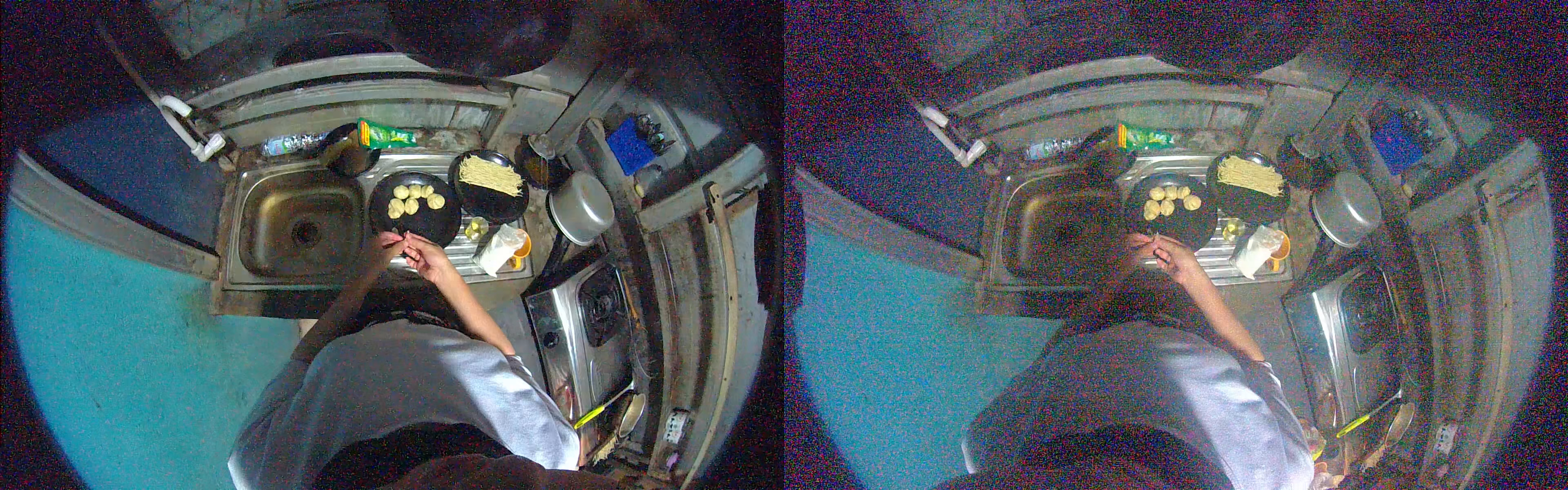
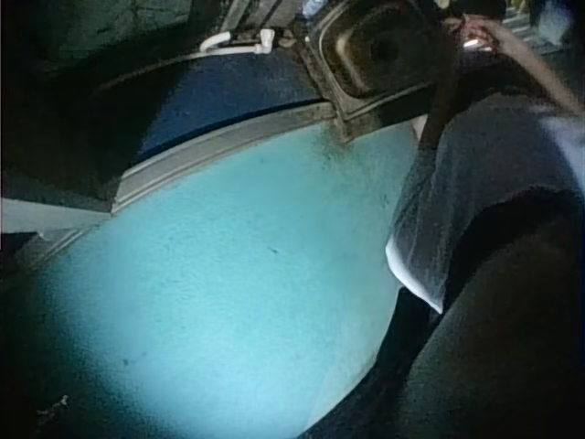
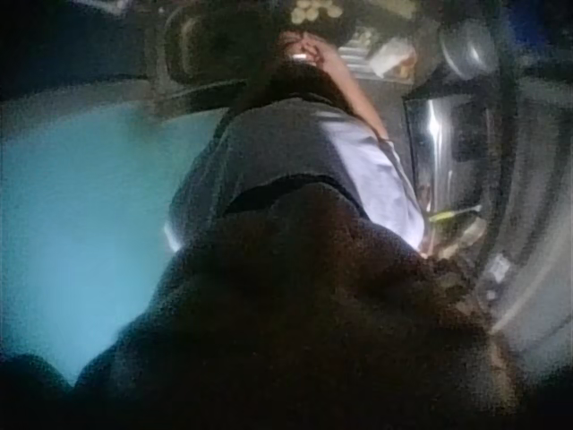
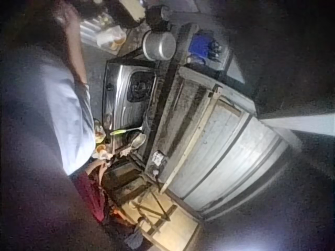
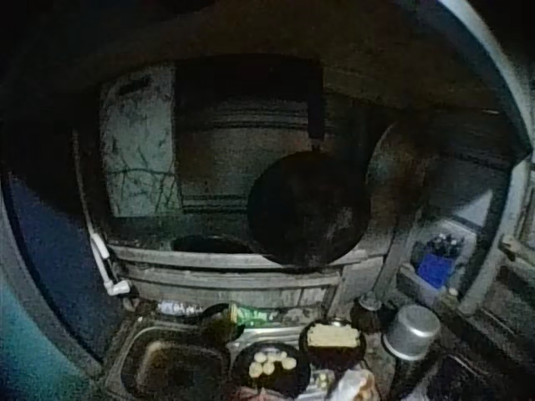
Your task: The person assembles small food items by hand, placing a thin noodle-like strand onto each round dough piece on a black plate. The person repeatedly picks up strands from a nearby plate and places them on the dough pieces, one at a time.
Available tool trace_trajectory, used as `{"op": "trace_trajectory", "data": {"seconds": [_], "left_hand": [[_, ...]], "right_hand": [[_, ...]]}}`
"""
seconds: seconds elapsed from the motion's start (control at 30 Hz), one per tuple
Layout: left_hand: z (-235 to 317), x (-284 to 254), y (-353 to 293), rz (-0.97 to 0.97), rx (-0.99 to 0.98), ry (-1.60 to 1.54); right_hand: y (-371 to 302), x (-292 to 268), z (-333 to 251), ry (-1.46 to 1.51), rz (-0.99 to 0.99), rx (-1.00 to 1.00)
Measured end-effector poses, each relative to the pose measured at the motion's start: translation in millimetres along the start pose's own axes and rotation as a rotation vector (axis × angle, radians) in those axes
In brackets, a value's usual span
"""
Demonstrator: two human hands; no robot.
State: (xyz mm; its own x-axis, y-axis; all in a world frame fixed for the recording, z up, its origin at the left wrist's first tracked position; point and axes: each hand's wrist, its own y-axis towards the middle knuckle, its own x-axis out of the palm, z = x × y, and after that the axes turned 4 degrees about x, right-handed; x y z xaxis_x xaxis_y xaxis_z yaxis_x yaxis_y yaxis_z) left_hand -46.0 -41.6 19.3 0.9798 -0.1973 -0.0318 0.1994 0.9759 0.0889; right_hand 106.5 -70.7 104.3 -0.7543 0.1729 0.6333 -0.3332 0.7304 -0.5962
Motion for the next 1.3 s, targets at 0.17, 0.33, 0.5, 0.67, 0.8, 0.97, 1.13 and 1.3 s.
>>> {"op": "trace_trajectory", "data": {"seconds": [0.17, 0.33, 0.5, 0.67, 0.8, 0.97, 1.13, 1.3], "left_hand": [[67, 4, 5, -0.201, -0.466, -0.044], [67, 3, -1, -0.184, -0.402, -0.145], [40, 3, 6, -0.173, -0.407, -0.175], [35, 2, 6, -0.174, -0.408, -0.199], [27, 0, 6, -0.155, -0.412, -0.187], [22, -4, 8, -0.232, -0.363, -0.139], [36, -3, 2, -0.268, -0.211, -0.073], [18, -11, 3, -0.189, -0.201, 0.027]], "right_hand": [[5, -9, 1, 0.105, -0.082, -0.008], [-7, 8, -3, 0.058, -0.065, -0.002], [-1, 1, 0, 0.108, -0.163, 0.0], [7, -6, 4, 0.175, -0.256, -0.027], [1, 0, 1, 0.165, -0.214, -0.063], [0, 1, 0, 0.066, -0.121, -0.101], [0, -3, 2, -0.003, -0.102, -0.093], [-9, 11, -3, -0.023, -0.133, -0.071]]}}
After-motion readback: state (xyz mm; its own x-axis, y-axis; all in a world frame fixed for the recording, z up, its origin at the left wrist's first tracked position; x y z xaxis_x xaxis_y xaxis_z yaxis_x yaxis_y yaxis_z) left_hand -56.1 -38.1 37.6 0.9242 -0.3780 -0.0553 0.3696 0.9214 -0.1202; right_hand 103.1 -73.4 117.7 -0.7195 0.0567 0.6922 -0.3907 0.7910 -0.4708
